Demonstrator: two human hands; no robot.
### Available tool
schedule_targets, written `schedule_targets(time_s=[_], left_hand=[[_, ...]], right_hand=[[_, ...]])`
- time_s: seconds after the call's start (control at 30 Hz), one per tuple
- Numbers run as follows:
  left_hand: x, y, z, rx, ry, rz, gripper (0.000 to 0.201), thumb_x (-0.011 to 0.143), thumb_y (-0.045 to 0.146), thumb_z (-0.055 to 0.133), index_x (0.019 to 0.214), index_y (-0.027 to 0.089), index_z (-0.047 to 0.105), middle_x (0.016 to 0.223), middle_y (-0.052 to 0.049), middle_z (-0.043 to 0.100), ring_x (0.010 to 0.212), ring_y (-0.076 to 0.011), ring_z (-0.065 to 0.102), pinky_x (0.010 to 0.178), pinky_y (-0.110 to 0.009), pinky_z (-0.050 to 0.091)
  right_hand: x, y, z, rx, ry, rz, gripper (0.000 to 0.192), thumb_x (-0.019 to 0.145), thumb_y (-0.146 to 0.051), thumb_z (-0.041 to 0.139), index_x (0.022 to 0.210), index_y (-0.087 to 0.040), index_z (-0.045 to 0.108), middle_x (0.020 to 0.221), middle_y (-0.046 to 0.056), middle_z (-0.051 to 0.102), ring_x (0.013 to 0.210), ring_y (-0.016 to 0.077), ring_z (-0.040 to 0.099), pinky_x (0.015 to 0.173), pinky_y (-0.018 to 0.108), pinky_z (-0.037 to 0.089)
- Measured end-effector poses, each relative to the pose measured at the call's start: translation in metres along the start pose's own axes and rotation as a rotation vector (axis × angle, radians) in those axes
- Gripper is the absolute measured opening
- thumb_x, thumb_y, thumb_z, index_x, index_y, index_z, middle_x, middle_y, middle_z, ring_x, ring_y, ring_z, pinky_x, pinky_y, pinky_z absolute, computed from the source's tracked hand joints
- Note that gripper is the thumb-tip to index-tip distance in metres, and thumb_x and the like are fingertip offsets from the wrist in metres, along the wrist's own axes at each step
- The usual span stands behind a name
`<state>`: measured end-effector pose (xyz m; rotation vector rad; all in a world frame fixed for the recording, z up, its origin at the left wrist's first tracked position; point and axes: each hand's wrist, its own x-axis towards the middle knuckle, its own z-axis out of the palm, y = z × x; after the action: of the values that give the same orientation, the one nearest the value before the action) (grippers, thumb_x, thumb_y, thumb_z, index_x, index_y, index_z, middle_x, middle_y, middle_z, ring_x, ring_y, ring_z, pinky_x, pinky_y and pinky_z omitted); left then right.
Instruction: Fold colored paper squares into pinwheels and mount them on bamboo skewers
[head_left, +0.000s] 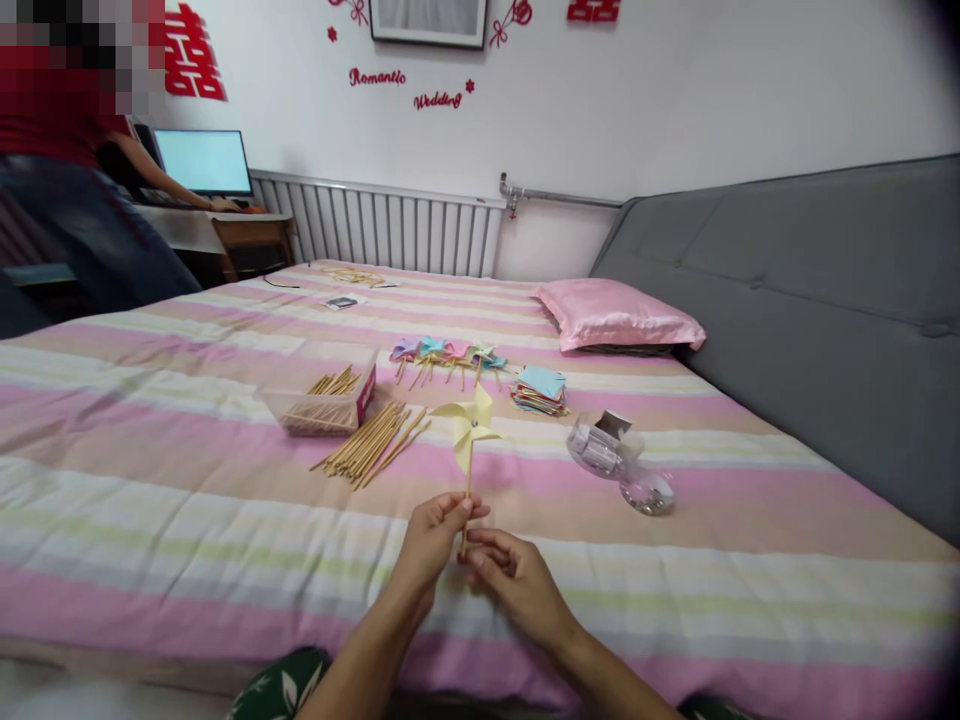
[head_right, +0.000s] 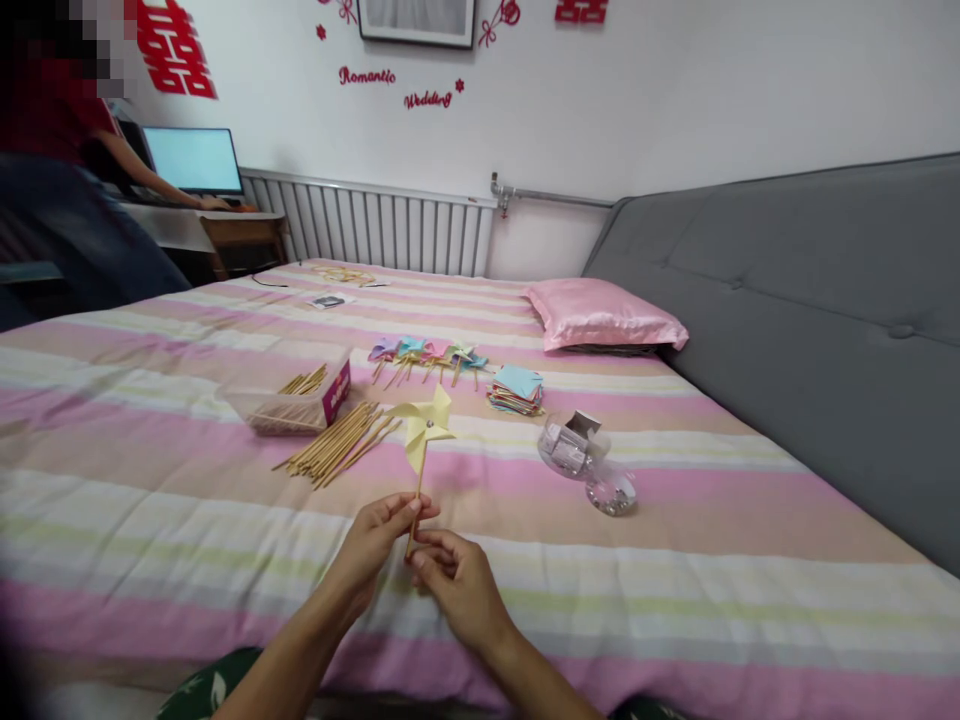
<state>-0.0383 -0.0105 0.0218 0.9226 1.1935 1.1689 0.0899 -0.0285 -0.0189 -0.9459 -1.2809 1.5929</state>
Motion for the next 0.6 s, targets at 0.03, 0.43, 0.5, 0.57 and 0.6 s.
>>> schedule_targets(time_s=[0.03, 0.43, 0.5, 0.57, 0.6], left_hand=[[-0.001, -0.002, 0.002, -0.019, -0.004, -0.031, 0.034, 0.065, 0.043, 0.069, 0.08, 0.013, 0.066, 0.086, -0.011, 0.072, 0.073, -0.0197, 0.065, 0.056, -0.026, 0.044], [-0.001, -0.011, 0.014, -0.043, -0.001, -0.039, 0.039, 0.062, 0.044, 0.073, 0.084, 0.012, 0.066, 0.086, -0.01, 0.071, 0.062, -0.014, 0.06, 0.052, -0.023, 0.043], [0.002, -0.011, 0.011, -0.021, 0.055, 0.02, 0.04, 0.063, 0.042, 0.073, 0.088, 0.012, 0.067, 0.083, -0.009, 0.071, 0.069, -0.0157, 0.062, 0.061, -0.024, 0.045], [0.004, -0.011, 0.007, -0.022, 0.101, 0.077, 0.038, 0.065, 0.041, 0.072, 0.09, 0.012, 0.068, 0.082, -0.009, 0.071, 0.078, -0.0175, 0.062, 0.07, -0.025, 0.045], [0.005, -0.01, 0.006, -0.028, 0.117, 0.096, 0.038, 0.065, 0.041, 0.072, 0.089, 0.012, 0.068, 0.082, -0.008, 0.071, 0.08, -0.0178, 0.062, 0.073, -0.026, 0.045]], right_hand=[[0.001, -0.001, 0.004, 0.024, -0.016, -0.004, 0.041, 0.074, -0.047, 0.065, 0.101, -0.016, 0.064, 0.085, 0.008, 0.069, 0.072, 0.0174, 0.063, 0.067, 0.029, 0.046], [-0.004, -0.002, 0.0, 0.12, 0.085, 0.086, 0.044, 0.071, -0.053, 0.065, 0.089, -0.013, 0.063, 0.069, 0.006, 0.069, 0.055, 0.0136, 0.061, 0.051, 0.021, 0.036], [-0.004, -0.001, -0.001, 0.122, 0.1, 0.103, 0.044, 0.07, -0.053, 0.067, 0.088, -0.013, 0.063, 0.07, 0.007, 0.07, 0.054, 0.0129, 0.061, 0.05, 0.021, 0.036], [-0.005, 0.001, -0.001, 0.123, 0.096, 0.116, 0.044, 0.07, -0.052, 0.067, 0.089, -0.012, 0.062, 0.071, 0.008, 0.07, 0.054, 0.0124, 0.062, 0.049, 0.02, 0.036], [-0.006, 0.002, -0.001, 0.125, 0.093, 0.118, 0.044, 0.07, -0.052, 0.066, 0.089, -0.012, 0.062, 0.072, 0.008, 0.07, 0.054, 0.0122, 0.062, 0.05, 0.02, 0.036]])
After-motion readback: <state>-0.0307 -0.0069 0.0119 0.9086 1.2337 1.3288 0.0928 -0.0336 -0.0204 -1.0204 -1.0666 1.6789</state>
